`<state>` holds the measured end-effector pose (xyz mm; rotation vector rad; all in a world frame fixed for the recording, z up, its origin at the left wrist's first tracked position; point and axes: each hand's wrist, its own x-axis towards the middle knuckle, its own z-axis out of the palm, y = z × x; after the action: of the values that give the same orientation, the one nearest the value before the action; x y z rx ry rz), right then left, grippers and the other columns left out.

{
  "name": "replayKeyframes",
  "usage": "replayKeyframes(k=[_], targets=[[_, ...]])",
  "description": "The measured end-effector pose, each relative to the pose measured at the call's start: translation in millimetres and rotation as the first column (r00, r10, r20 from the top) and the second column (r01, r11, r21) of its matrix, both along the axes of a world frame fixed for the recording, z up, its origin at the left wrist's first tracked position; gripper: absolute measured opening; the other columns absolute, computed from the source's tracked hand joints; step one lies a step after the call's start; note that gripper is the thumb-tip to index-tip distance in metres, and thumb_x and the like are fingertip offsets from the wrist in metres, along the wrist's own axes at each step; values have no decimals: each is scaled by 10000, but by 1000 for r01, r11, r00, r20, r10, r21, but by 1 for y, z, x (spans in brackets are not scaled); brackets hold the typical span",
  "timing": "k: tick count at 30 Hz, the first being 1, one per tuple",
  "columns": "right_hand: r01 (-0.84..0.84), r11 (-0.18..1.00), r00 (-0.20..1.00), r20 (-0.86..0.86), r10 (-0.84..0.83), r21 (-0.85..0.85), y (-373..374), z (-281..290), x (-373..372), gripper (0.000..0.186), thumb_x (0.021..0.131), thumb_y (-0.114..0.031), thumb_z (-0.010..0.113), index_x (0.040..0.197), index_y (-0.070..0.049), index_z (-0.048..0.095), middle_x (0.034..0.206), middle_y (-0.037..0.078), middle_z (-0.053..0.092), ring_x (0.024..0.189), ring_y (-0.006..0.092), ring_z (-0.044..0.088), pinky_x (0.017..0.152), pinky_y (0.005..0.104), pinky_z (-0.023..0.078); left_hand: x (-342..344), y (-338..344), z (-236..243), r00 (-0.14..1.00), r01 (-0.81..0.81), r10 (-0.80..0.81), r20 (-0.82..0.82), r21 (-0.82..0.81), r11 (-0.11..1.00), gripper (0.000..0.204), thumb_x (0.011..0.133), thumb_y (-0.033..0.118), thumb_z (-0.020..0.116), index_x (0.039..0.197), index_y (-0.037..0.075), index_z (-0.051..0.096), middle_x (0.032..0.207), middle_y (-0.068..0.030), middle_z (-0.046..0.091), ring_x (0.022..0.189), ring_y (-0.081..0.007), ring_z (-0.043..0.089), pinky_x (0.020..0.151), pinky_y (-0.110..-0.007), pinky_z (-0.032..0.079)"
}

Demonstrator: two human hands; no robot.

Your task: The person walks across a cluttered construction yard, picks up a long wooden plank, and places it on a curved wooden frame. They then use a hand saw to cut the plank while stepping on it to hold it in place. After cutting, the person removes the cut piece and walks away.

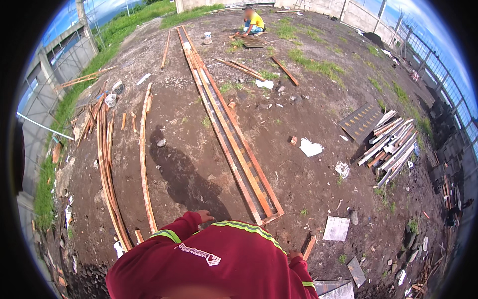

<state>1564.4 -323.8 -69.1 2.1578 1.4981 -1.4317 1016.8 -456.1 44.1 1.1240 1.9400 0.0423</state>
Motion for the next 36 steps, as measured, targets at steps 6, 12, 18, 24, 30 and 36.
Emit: replayKeyframes(k=[6, 12, 18, 24, 30, 36], targets=[[193, 972, 954, -207, -218, -131, 42, 51, -7, 439, 838, -339, 515, 1179, -65, 474, 937, 142, 624, 730, 249, 628, 501, 384, 471, 66, 4, 10, 940, 325, -286, 187, -231, 917, 595, 749, 500, 534, 1068, 0, 582, 1062, -205, 584, 1004, -328, 556, 829, -388, 435], [118, 980, 982, -129, -139, -159, 26, 50, 0, 420, 844, -314, 520, 1182, -73, 461, 911, 135, 628, 673, 240, 638, 446, 380, 482, 75, 5, 15, 846, 515, -483, 225, -117, 849, 525, 744, 481, 543, 1023, 42, 617, 1002, -177, 612, 941, -318, 580, 784, -388, 449], [8, 989, 1000, -23, -12, -147, 5, 32, 0, 403, 843, -312, 528, 1170, -82, 479, 879, 127, 628, 653, 234, 634, 450, 368, 483, 50, 3, 68, 993, 117, -117, 4, -8, 993, 413, 769, 432, 568, 900, 49, 646, 858, -168, 633, 822, -308, 602, 707, -394, 457], [12, 993, 1000, 9, -11, -115, 15, 30, -9, 387, 841, -309, 535, 1158, -92, 497, 847, 120, 629, 633, 227, 630, 454, 356, 485, -23, -32, 77, 995, -20, 21, -94, 15, 1000, 419, 769, 428, 573, 870, 26, 637, 854, -183, 624, 815, -319, 594, 703, -411, 447], [159, 982, 986, -28, -162, -102, 35, 58, -41, 370, 839, -306, 543, 1147, -101, 515, 815, 113, 630, 613, 221, 626, 458, 345, 486, -95, -82, 49, 978, -197, 198, -70, 19, 980, 444, 760, 425, 573, 888, 3, 623, 887, -184, 620, 841, -350, 581, 733, -411, 448], [116, 991, 988, -98, -123, -72, 59, 150, -163, 354, 838, -303, 551, 1135, -111, 533, 783, 105, 631, 592, 215, 623, 462, 333, 487, -157, -117, 13, 949, 175, -196, -248, -103, 979, 366, 832, 375, 473, 1008, 96, 629, 878, -165, 625, 905, -327, 590, 782, -436, 451]])
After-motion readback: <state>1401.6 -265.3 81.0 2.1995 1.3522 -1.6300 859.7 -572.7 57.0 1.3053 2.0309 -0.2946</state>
